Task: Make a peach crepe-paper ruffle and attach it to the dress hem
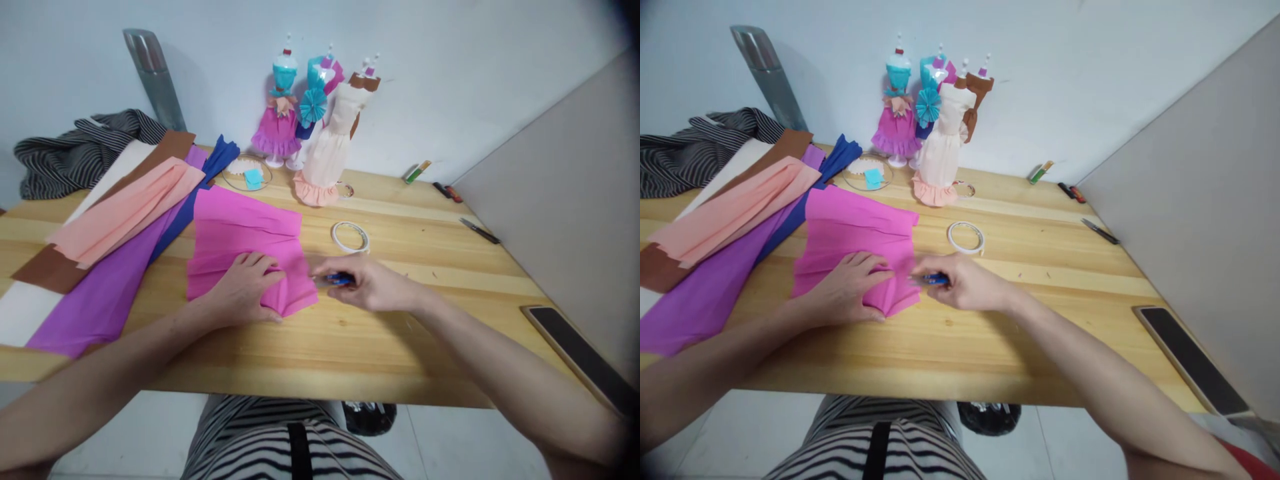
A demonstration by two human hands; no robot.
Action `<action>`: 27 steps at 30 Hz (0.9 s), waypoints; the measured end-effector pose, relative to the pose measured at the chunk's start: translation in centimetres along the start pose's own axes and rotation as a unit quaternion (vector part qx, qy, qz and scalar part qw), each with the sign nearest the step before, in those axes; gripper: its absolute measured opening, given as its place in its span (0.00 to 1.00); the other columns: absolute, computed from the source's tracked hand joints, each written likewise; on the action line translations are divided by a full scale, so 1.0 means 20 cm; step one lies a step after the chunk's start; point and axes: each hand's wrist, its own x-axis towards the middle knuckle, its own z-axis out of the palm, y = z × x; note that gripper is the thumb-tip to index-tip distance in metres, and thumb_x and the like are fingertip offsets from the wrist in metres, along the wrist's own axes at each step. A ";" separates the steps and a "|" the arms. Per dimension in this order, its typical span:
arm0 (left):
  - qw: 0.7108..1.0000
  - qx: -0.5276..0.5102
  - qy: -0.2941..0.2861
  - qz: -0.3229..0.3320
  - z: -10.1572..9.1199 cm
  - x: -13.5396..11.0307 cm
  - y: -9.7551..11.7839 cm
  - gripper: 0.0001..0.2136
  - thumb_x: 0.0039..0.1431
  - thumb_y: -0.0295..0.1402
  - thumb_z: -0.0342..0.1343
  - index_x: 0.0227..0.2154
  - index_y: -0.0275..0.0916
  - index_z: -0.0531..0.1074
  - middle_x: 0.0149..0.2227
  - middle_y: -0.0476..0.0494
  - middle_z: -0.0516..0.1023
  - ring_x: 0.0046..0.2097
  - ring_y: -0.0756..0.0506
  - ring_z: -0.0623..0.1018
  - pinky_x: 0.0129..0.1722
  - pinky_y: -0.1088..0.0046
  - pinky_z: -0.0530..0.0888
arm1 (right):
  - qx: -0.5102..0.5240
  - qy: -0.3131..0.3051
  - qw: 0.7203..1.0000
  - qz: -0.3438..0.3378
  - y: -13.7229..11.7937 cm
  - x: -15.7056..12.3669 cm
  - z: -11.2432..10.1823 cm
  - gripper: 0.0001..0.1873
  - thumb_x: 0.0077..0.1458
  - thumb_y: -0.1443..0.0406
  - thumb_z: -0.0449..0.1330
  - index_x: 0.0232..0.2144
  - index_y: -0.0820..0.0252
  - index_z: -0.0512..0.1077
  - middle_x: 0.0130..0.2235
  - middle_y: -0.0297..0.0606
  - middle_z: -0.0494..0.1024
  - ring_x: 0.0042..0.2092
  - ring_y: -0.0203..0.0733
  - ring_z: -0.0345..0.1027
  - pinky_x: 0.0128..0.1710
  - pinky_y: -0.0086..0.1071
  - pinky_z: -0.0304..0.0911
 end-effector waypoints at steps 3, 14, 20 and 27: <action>1.000 -0.010 -0.004 0.000 -0.01 0.00 0.00 0.30 0.44 0.50 0.63 0.48 0.37 0.70 0.51 0.36 0.69 0.53 0.36 0.65 0.52 0.58 0.62 | -0.074 0.000 0.996 -0.044 0.05 0.02 0.12 0.22 0.47 0.75 0.54 0.45 0.59 0.72 0.35 0.36 0.77 0.31 0.33 0.66 0.32 0.25 0.60; 0.994 -0.061 -0.096 0.000 -0.12 -0.18 -0.08 0.32 0.48 0.40 0.62 0.56 0.36 0.62 0.64 0.32 0.56 0.65 0.36 0.55 0.61 0.54 0.56 | 0.136 0.135 0.978 0.082 0.12 0.06 0.25 0.10 0.51 0.61 0.58 0.27 0.63 0.74 0.29 0.35 0.75 0.31 0.38 0.67 0.33 0.30 0.61; 0.989 -0.130 0.020 -0.067 -0.14 -0.34 -0.17 0.10 0.61 0.33 0.49 0.37 0.40 0.75 0.53 0.41 0.72 0.55 0.42 0.71 0.54 0.63 0.68 | 0.274 0.164 0.932 0.172 0.12 0.07 0.23 0.18 0.46 0.53 0.62 0.20 0.62 0.69 0.20 0.30 0.66 0.23 0.31 0.56 0.25 0.28 0.53; 0.951 -0.227 0.077 -0.195 -0.11 -0.41 -0.19 0.22 0.53 0.41 0.58 0.49 0.39 0.71 0.49 0.39 0.77 0.49 0.40 0.75 0.51 0.60 0.72 | 0.329 0.182 0.896 0.238 0.13 0.10 0.21 0.26 0.41 0.49 0.63 0.13 0.57 0.56 0.12 0.22 0.49 0.16 0.26 0.36 0.18 0.29 0.31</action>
